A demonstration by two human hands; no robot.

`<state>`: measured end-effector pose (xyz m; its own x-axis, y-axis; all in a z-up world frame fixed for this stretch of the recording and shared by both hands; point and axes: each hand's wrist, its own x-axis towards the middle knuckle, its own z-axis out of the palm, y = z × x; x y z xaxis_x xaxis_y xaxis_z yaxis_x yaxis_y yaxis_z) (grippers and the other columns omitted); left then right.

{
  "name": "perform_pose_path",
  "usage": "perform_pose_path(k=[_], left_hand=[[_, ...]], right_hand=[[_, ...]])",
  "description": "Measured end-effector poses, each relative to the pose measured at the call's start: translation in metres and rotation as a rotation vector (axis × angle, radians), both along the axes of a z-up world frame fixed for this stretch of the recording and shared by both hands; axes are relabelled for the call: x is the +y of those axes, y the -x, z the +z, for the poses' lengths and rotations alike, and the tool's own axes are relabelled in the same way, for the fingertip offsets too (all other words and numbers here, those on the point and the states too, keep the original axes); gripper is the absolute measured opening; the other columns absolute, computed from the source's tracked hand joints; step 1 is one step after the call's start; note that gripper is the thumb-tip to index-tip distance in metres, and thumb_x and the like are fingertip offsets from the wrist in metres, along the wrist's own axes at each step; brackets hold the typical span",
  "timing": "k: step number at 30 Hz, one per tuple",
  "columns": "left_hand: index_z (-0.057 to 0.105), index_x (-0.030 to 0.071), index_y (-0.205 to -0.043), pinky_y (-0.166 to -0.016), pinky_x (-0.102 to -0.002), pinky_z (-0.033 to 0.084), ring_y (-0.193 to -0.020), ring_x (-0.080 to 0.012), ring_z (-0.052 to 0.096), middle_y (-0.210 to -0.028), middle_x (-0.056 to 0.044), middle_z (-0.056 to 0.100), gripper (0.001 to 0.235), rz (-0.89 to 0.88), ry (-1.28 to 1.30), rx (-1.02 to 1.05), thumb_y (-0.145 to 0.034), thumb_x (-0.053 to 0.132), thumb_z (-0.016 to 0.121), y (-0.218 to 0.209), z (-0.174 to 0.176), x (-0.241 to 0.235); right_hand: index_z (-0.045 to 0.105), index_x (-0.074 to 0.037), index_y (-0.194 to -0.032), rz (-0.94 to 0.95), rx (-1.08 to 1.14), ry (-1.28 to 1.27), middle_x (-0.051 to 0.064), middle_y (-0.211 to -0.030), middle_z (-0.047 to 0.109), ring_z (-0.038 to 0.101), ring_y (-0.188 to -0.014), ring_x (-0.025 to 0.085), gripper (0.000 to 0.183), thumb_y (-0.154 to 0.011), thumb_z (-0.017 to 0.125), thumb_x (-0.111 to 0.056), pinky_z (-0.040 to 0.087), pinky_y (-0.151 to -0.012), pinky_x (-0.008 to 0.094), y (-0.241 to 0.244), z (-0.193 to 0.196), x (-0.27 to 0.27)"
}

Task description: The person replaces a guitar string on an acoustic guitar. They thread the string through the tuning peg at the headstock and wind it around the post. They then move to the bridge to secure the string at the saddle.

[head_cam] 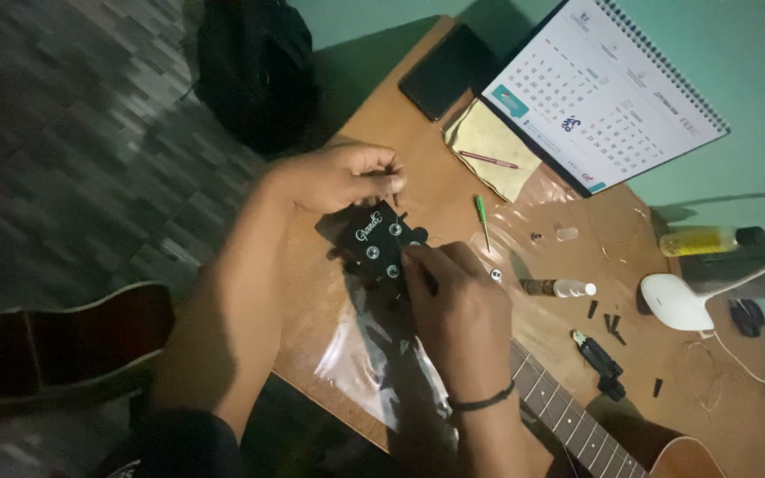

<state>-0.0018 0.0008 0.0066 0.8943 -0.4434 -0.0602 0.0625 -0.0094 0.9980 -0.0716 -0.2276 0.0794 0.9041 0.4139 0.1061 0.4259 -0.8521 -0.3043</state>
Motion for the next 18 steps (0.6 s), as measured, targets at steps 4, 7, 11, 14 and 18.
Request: perform_pose_path(k=[4,7,11,14,18], left_hand=[[0.067,0.007,-0.109,-0.069,-0.021,0.049,-0.09,-0.0094,0.06,-0.096,-0.003,0.072,0.017,-0.014,0.035,-0.033,-0.103,0.021,0.062,-0.003,-0.002,-0.004],[0.066,0.006,-0.114,-0.074,-0.022,0.052,-0.089,-0.0084,0.064,-0.097,-0.006,0.077,0.023,-0.038,0.056,0.006,-0.097,0.02,0.072,-0.003,0.003,-0.001],[0.072,0.006,-0.111,-0.076,-0.02,0.054,-0.085,-0.0081,0.065,-0.096,-0.003,0.075,0.035,-0.042,-0.006,-0.023,-0.08,0.014,0.087,0.002,0.014,-0.001],[0.08,0.01,-0.1,-0.074,-0.027,0.054,-0.083,-0.0118,0.062,-0.09,-0.003,0.071,0.029,-0.051,-0.121,-0.113,-0.076,0.023,0.091,0.002,0.019,-0.005],[0.084,0.015,-0.092,-0.072,-0.027,0.05,-0.08,-0.0103,0.059,-0.081,0.001,0.066,0.015,-0.046,-0.154,-0.165,-0.081,0.024,0.089,0.0,0.011,-0.006]], right_hand=[[0.081,-0.02,-0.098,0.043,-0.029,-0.015,0.009,-0.087,0.07,0.07,-0.069,0.042,0.014,-0.091,0.07,-0.025,0.056,-0.054,0.05,-0.004,0.0,0.007],[0.082,-0.019,-0.098,0.03,-0.023,-0.034,0.008,-0.09,0.071,0.072,-0.07,0.04,0.013,-0.091,0.071,-0.023,0.058,-0.054,0.047,-0.002,0.001,0.009],[0.082,-0.02,-0.097,0.027,-0.057,0.003,0.004,-0.086,0.068,0.072,-0.068,0.037,0.013,-0.091,0.072,-0.026,0.056,-0.052,0.043,-0.004,-0.005,0.005],[0.082,-0.019,-0.097,0.018,-0.033,0.004,0.006,-0.085,0.067,0.072,-0.07,0.04,0.013,-0.092,0.072,-0.026,0.056,-0.053,0.046,-0.004,-0.006,0.002],[0.08,-0.021,-0.094,-0.009,-0.078,-0.033,0.003,-0.083,0.067,0.072,-0.072,0.035,0.01,-0.091,0.074,-0.028,0.056,-0.053,0.042,-0.004,-0.01,0.0]])
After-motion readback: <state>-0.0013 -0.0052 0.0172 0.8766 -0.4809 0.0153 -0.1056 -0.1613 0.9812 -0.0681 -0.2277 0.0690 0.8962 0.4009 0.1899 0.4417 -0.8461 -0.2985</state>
